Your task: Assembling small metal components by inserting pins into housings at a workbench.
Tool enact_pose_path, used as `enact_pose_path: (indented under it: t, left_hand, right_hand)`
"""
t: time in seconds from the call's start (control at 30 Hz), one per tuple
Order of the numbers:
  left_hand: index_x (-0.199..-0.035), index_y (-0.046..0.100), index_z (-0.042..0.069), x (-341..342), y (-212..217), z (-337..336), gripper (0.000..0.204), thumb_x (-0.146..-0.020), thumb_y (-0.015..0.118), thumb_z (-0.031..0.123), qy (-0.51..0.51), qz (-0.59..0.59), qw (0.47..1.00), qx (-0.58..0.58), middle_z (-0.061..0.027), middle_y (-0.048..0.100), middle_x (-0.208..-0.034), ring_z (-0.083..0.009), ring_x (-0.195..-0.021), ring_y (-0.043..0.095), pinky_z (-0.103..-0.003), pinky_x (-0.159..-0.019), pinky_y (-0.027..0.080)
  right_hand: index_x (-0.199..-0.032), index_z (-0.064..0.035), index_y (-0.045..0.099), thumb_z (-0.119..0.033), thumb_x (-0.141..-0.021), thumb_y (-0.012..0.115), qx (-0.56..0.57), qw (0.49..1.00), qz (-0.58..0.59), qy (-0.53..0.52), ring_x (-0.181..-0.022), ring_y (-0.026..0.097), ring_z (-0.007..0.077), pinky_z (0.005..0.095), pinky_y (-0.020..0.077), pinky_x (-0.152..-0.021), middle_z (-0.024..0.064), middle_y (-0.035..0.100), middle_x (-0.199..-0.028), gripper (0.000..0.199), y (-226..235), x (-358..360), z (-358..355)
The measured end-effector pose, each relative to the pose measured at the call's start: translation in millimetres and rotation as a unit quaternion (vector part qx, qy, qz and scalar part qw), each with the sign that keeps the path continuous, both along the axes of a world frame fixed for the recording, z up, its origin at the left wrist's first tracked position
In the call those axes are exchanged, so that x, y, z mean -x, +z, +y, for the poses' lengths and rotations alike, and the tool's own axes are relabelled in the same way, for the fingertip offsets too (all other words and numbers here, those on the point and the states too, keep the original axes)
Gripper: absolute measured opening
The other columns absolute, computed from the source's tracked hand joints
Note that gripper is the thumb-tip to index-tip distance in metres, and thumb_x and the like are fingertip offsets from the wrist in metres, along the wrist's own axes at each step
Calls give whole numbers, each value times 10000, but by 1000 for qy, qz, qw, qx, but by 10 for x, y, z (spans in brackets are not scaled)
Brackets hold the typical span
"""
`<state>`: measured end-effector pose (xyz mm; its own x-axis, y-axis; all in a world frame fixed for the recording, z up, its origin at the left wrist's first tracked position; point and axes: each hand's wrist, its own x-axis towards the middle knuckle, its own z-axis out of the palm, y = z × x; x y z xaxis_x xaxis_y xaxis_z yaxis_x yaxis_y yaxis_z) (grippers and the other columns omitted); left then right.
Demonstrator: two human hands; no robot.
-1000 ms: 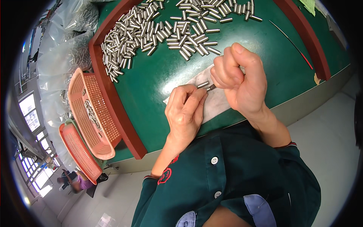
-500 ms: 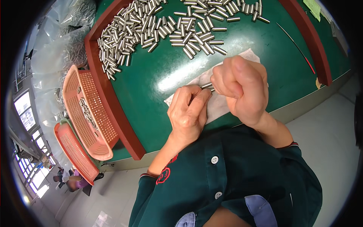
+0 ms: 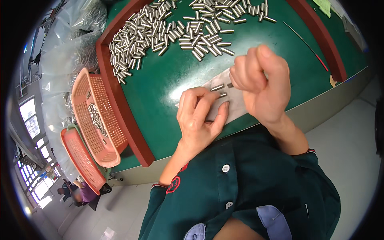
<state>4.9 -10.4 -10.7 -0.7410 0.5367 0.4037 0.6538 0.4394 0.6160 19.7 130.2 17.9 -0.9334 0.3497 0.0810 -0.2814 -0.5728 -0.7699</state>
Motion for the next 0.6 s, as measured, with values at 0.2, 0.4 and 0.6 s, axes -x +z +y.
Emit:
enact_pose_path:
  t: [0.2,0.4,0.6]
  left_hand:
    - [-846,612,9,19,-41,44,254,-599,671,-1,1,0,1000,19,-74,521,-777,-218,-679,489,-308,-581,412]
    - [-834,617,23,43,-62,35,227,-624,646,-58,-6,19,1000,22,-66,521,-764,-202,-654,490,-293,-553,406]
    - [-823,620,28,45,-58,40,218,-621,653,-48,-4,13,1000,22,-63,521,-763,-201,-654,495,-292,-559,406]
  right_hand:
    - [-486,-88,269,-193,-872,361,93,995,-29,-22,-413,181,48,227,138,-387,-30,250,-435,410,-154,67,18]
    - [-479,-94,268,-203,-871,358,113,993,-29,-7,-405,173,49,227,138,-379,-33,253,-425,418,-154,92,25]
    - [-483,-96,272,-204,-870,356,131,991,-33,4,-401,168,49,223,139,-377,-34,247,-421,411,-151,98,40]
